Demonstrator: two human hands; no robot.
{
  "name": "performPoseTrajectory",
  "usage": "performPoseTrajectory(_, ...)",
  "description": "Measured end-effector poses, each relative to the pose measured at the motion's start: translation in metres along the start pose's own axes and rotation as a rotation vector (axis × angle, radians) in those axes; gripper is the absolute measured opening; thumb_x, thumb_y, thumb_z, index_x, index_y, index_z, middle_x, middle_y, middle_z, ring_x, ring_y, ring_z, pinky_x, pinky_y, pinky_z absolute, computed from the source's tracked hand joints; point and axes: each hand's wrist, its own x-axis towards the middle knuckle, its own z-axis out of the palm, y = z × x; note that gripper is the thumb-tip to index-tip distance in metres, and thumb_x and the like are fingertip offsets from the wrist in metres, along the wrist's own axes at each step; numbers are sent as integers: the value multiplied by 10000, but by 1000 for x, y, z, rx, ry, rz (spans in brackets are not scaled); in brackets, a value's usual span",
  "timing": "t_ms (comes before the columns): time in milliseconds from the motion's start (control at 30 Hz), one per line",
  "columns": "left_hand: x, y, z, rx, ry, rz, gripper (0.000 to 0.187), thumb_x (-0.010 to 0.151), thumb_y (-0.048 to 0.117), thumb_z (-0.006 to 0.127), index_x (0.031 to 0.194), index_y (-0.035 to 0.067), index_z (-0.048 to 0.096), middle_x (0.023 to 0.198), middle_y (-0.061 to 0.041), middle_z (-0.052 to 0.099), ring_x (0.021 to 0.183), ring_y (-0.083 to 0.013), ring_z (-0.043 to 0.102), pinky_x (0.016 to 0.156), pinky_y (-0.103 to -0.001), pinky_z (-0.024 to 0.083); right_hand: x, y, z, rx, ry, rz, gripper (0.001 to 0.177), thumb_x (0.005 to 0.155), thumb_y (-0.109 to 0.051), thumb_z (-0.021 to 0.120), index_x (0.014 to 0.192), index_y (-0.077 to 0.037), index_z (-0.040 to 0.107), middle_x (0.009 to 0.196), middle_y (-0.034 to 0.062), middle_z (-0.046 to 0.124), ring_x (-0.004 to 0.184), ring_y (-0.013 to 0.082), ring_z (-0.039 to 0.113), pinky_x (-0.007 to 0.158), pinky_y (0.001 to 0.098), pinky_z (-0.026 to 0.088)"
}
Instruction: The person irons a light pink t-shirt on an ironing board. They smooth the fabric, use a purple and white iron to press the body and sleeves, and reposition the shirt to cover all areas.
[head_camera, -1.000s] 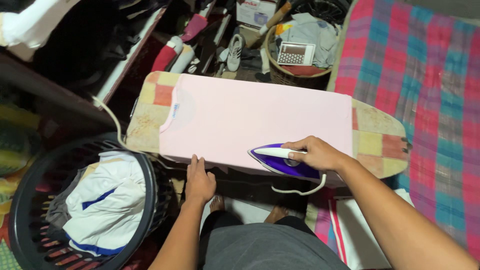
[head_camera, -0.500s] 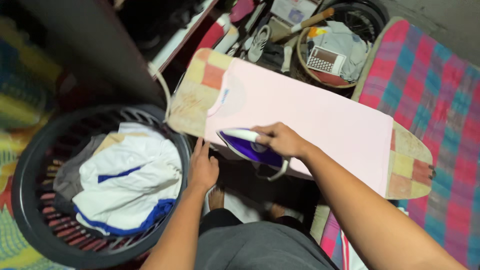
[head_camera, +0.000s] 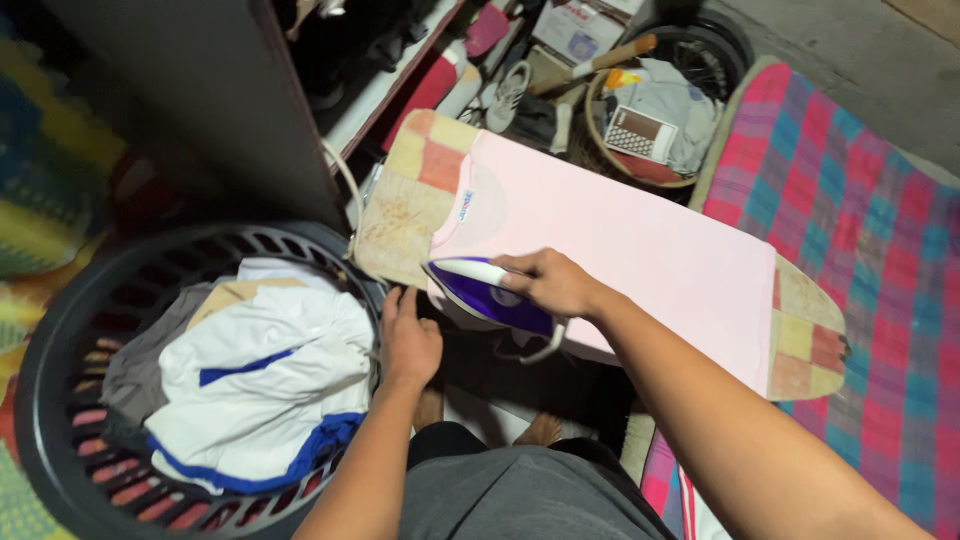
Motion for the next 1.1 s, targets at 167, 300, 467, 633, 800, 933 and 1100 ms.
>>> performPoseTrajectory(167,1,12,-7,15,-21,-87,578,857,87,573,1431,156,557,1354,-129,483,1153,-366,590,949,-473,502,-48,37,-24,-16,60,162,401,967,-191,605,1356,-140,687,1060,94,808,924,173,689,905,322,539)
performPoseTrajectory(300,-2,23,-8,43,-30,-18,538,859,89,580,1391,171,592,1287,-116,486,1103,-345,605,888,-464,520,-77,61,-33,113,138,196,369,964,-186,631,1318,-111,700,1080,68,807,955,135,704,916,300,544)
performPoseTrajectory(467,-5,25,-5,57,-128,-23,547,876,97,580,1418,171,565,1303,-118,469,1110,-346,591,910,-460,507,-68,58,-29,87,170,161,362,947,-162,638,1298,-124,722,1036,63,813,917,127,710,886,292,557)
performPoseTrajectory(633,-9,16,-4,85,-136,0,552,864,91,591,1412,156,565,1337,-93,489,1208,-323,549,980,-435,480,-12,20,-5,82,105,96,388,961,-157,636,1344,-147,701,1006,106,794,843,164,637,828,325,542)
performPoseTrajectory(800,-18,12,-3,43,-116,6,595,828,69,595,1418,123,537,1422,-76,470,1258,-326,515,1001,-441,461,25,-14,14,110,9,-7,361,975,-172,626,1328,-135,692,1088,73,795,961,126,711,903,286,550)
performPoseTrajectory(933,-21,22,-2,82,-39,12,568,833,67,596,1399,105,555,1417,-74,485,1278,-326,496,1038,-433,444,21,-10,9,157,4,-3,368,969,-181,637,1331,-145,686,1101,80,795,958,132,705,886,298,552)
performPoseTrajectory(1100,-21,43,10,156,7,75,494,850,69,587,1342,114,616,1433,-66,500,1294,-316,480,1071,-443,422,-23,35,-20,82,118,37,382,957,-195,628,1329,-145,697,1050,93,806,901,157,697,860,303,551)
